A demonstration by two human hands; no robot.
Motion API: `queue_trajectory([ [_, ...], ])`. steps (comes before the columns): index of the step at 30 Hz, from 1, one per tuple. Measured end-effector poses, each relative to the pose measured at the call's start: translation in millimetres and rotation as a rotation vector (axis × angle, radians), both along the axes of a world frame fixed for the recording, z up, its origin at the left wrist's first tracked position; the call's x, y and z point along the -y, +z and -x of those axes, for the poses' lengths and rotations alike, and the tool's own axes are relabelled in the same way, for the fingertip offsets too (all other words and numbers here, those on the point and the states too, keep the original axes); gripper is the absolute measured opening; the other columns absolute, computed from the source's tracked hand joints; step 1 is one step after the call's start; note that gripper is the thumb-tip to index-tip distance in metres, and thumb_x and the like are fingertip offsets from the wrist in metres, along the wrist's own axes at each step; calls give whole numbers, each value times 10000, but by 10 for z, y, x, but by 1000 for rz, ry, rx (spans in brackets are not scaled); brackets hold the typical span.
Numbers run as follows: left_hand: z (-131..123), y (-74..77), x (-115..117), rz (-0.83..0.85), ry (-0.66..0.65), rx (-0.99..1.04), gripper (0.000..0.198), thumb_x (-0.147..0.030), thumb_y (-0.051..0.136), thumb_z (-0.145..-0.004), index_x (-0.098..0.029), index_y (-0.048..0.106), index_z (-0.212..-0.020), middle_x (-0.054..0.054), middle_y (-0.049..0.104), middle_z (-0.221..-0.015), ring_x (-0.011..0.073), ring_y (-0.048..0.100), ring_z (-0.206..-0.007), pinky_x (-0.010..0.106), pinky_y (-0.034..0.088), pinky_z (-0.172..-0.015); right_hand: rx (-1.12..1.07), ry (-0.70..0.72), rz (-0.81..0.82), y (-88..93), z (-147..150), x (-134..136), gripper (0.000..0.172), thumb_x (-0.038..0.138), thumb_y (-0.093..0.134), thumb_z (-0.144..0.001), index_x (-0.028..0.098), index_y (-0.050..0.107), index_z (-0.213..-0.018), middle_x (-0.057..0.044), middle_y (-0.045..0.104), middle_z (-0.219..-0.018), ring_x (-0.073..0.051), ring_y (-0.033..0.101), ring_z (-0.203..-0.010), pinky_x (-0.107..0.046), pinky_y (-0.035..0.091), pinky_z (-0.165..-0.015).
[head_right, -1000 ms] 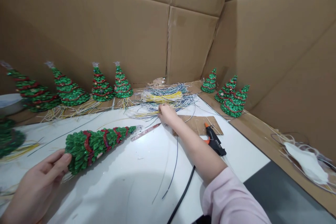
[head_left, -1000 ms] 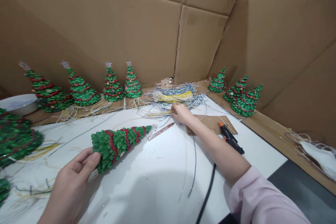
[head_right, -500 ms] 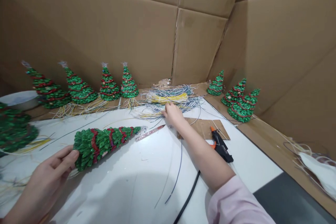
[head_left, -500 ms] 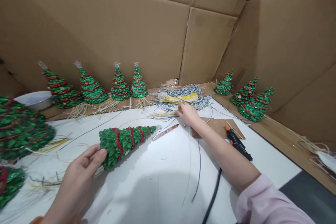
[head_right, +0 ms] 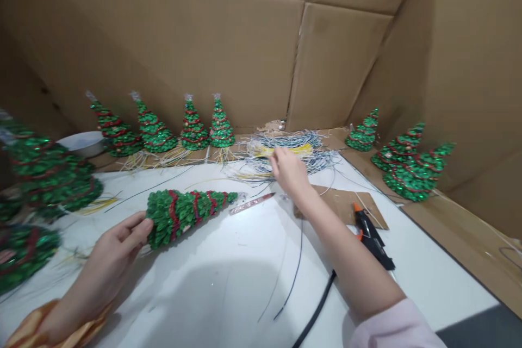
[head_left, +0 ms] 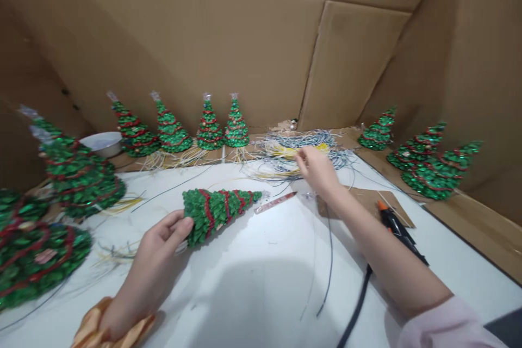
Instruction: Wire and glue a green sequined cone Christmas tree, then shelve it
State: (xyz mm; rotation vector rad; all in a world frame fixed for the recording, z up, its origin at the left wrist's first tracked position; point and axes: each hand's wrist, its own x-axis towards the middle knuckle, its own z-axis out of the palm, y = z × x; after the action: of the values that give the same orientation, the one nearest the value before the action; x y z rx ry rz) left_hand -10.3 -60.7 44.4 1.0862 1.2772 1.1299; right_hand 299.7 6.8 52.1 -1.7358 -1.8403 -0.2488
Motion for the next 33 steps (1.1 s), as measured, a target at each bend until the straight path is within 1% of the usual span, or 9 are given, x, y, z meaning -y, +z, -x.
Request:
queue_trajectory([
  [4,-41,35,56,-17,-22,39,388,-429,722,-639,-152,567,-862,-7,571,-702,121,513,-658,184,415,-619,-218,-9,-271,229,0,160,171,298,375,-882,183,502,-870,-58,599,-761,-177,560,-665,-291,405,-624],
  [8,-52,38,74,-50,-66,23,320,-403,678,-696,-143,574,-850,13,572,-730,127,509,-680,199,414,-649,-446,99,-425,412,46,314,247,315,315,-913,196,526,-865,-54,613,-813,-160,596,-745,-302,453,-689],
  [11,-23,10,71,-93,-97,-26,303,-410,641,-729,-147,551,-849,10,555,-728,128,498,-681,212,399,-651,-379,162,-344,414,54,321,287,375,324,-907,206,556,-909,-66,632,-886,-178,598,-841,-331,447,-760],
  [15,-14,33,89,-113,-175,-131,290,-417,607,-756,-145,538,-826,21,551,-761,135,496,-700,223,395,-659,-297,212,-4,235,-37,178,414,485,265,-901,193,537,-1014,-106,627,-1008,-216,583,-939,-359,429,-787],
  [18,-37,63,94,-117,-287,-96,253,-385,597,-774,-151,560,-865,43,600,-862,152,548,-789,234,417,-739,-303,241,169,93,-154,66,505,568,203,-885,179,502,-1004,-125,613,-977,-216,591,-874,-346,429,-739],
  [23,2,34,34,-128,-375,-44,259,-356,608,-780,-157,592,-945,69,630,-993,170,588,-863,242,435,-772,-202,75,174,129,-298,51,499,612,189,-863,208,459,-754,-51,565,-649,-167,513,-586,-306,371,-573],
  [27,59,42,-1,-62,-447,-39,313,-326,608,-788,-161,571,-1051,86,612,-1078,197,574,-979,276,437,-844,-445,3,61,324,-333,129,384,440,306,-903,185,533,-729,-23,544,-557,-118,479,-488,-275,373,-512],
  [31,66,60,7,-47,-477,-13,360,-306,604,-791,-164,548,-1117,99,579,-1150,217,546,-1051,291,441,-863,-675,41,-14,497,-348,227,151,217,505,-817,151,636,-854,-102,667,-823,-122,584,-604,-298,463,-573],
  [33,63,52,13,-55,-469,0,362,-300,607,-789,-164,552,-1120,98,573,-1161,221,535,-1070,298,433,-886,-762,127,15,556,-356,272,275,147,535,-781,189,626,-1038,-115,652,-1046,-154,632,-772,-327,502,-650],
])
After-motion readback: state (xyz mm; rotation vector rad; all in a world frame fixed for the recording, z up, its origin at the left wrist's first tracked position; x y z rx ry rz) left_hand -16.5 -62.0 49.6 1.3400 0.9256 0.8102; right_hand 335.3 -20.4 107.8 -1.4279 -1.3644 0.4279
